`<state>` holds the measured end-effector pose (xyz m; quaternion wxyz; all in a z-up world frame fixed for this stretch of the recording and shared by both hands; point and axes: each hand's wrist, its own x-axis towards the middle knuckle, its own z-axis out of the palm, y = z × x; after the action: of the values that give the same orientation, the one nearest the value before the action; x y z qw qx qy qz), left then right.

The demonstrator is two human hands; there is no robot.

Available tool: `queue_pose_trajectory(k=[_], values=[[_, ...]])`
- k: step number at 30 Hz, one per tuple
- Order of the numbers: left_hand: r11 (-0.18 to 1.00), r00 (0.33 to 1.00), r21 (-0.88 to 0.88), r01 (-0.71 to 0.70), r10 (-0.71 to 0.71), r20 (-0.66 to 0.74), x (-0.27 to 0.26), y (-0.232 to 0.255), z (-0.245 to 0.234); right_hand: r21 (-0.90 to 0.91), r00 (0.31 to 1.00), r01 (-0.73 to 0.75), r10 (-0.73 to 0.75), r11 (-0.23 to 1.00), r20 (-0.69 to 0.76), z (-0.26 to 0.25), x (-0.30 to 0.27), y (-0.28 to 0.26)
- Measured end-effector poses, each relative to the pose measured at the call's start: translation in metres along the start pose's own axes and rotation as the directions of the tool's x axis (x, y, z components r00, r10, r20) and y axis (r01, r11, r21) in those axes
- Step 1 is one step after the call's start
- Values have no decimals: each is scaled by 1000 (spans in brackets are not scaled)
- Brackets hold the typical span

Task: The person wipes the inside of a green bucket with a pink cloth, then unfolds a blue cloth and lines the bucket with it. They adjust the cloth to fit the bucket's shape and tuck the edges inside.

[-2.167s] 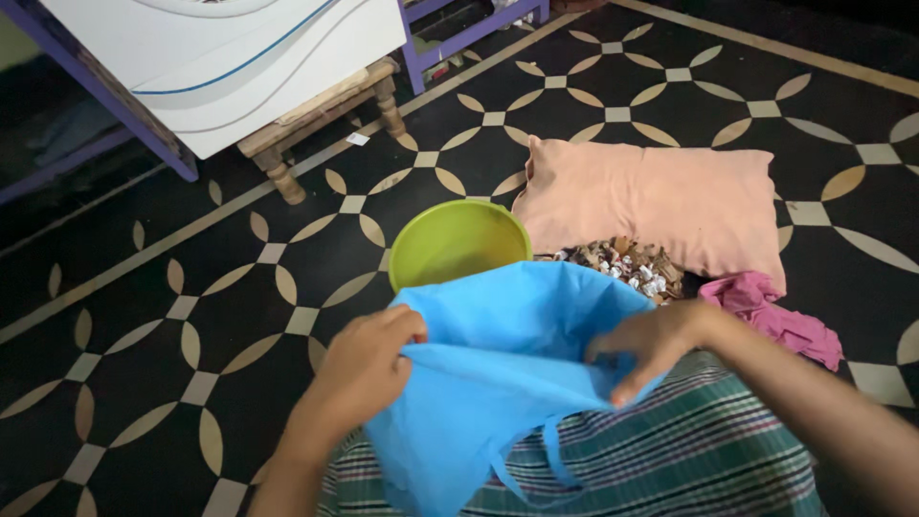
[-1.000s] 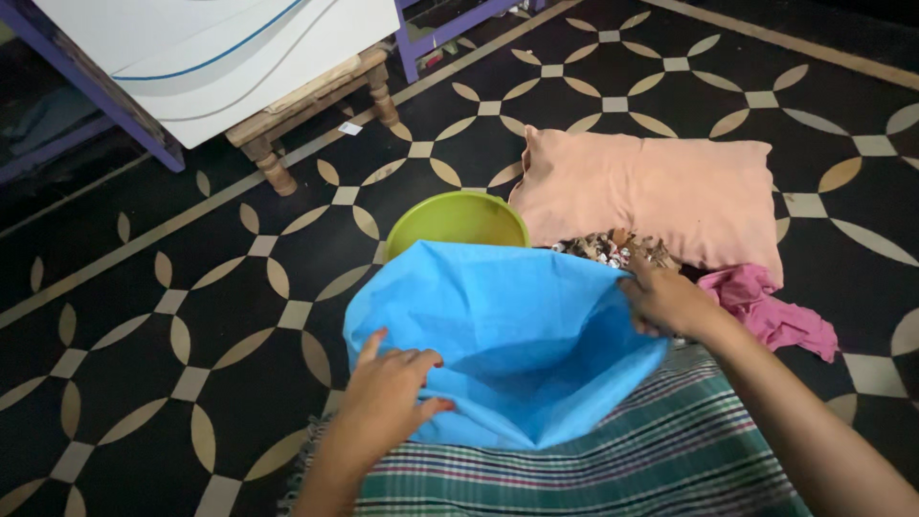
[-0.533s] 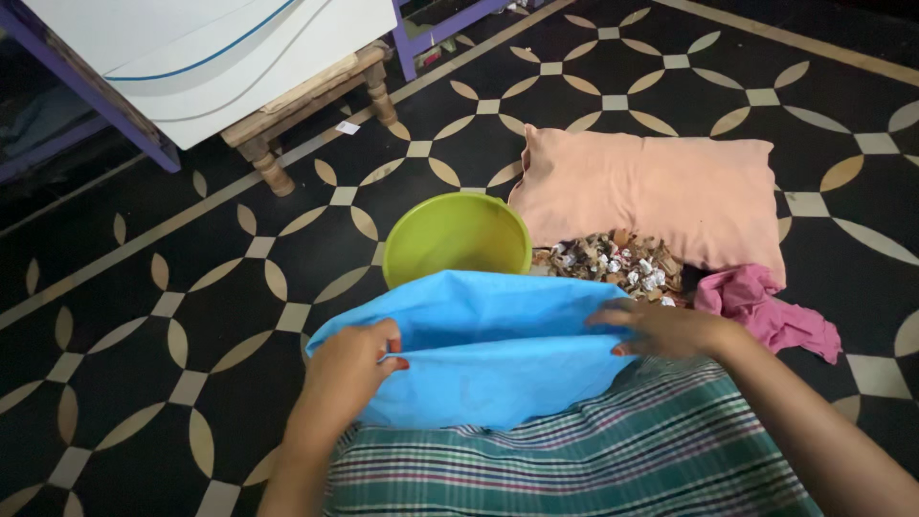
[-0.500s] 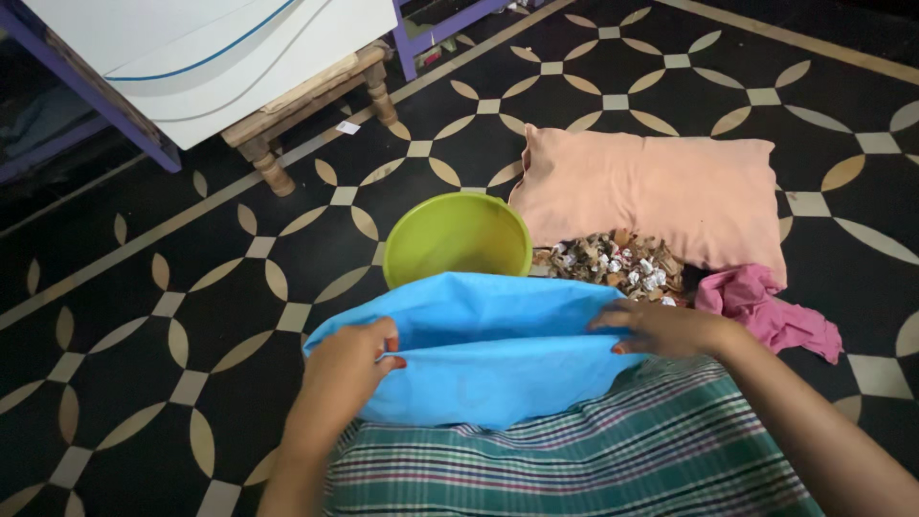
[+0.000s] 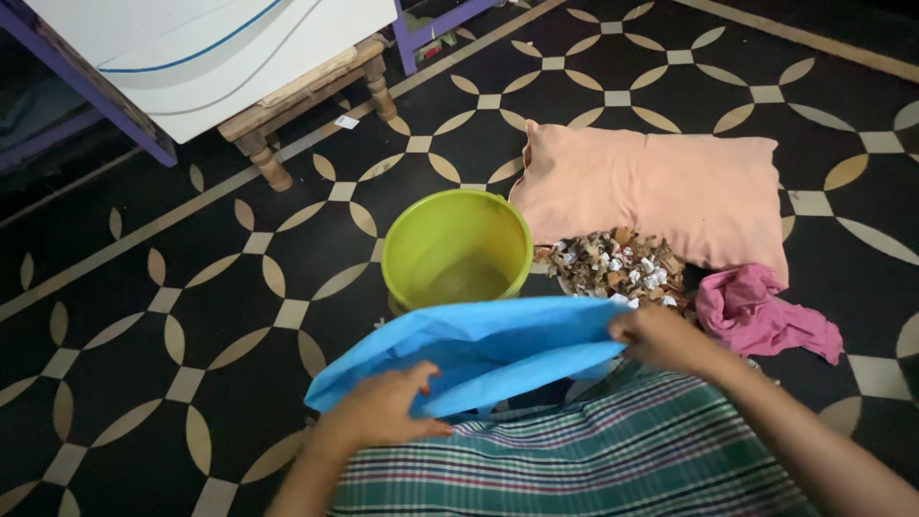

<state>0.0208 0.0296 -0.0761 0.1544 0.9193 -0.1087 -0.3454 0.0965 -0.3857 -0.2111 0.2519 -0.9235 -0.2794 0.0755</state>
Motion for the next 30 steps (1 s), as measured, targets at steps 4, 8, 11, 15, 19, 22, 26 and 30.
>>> queue_pose_trajectory(k=[4, 8, 11, 15, 19, 22, 26, 30], values=[[979, 968, 30, -203, 205, -144, 37, -20, 48, 77, 994, 51, -58, 996, 95, -1, -2, -24], [932, 896, 47, -358, 357, -262, 65, -49, 77, 65, 994, 41, -47, 997, 98, -12, 1, -39], [962, 912, 36, -270, 267, -312, 71, -56, 83, -47, 990, -98, 102, 994, 94, -12, 2, -37], [978, 948, -146, -152, 103, -300, 66, -54, 74, -329, 954, -272, 298, 904, 30, 4, 4, -18], [982, 747, -155, -104, -26, -665, 56, -67, 62, -364, 966, -257, 230, 895, -117, 13, 3, 4], [979, 432, 169, 113, 104, -896, 49, -88, 58, -435, 967, -256, 235, 863, -103, 10, 2, 2], [965, 556, 211, 157, 89, -826, 56, -111, 56, -464, 972, -233, 211, 855, -99, 8, 1, -32], [988, 664, 96, 121, -9, -747, 77, -112, 61, -368, 922, 279, -355, 887, -156, 48, 16, -89]])
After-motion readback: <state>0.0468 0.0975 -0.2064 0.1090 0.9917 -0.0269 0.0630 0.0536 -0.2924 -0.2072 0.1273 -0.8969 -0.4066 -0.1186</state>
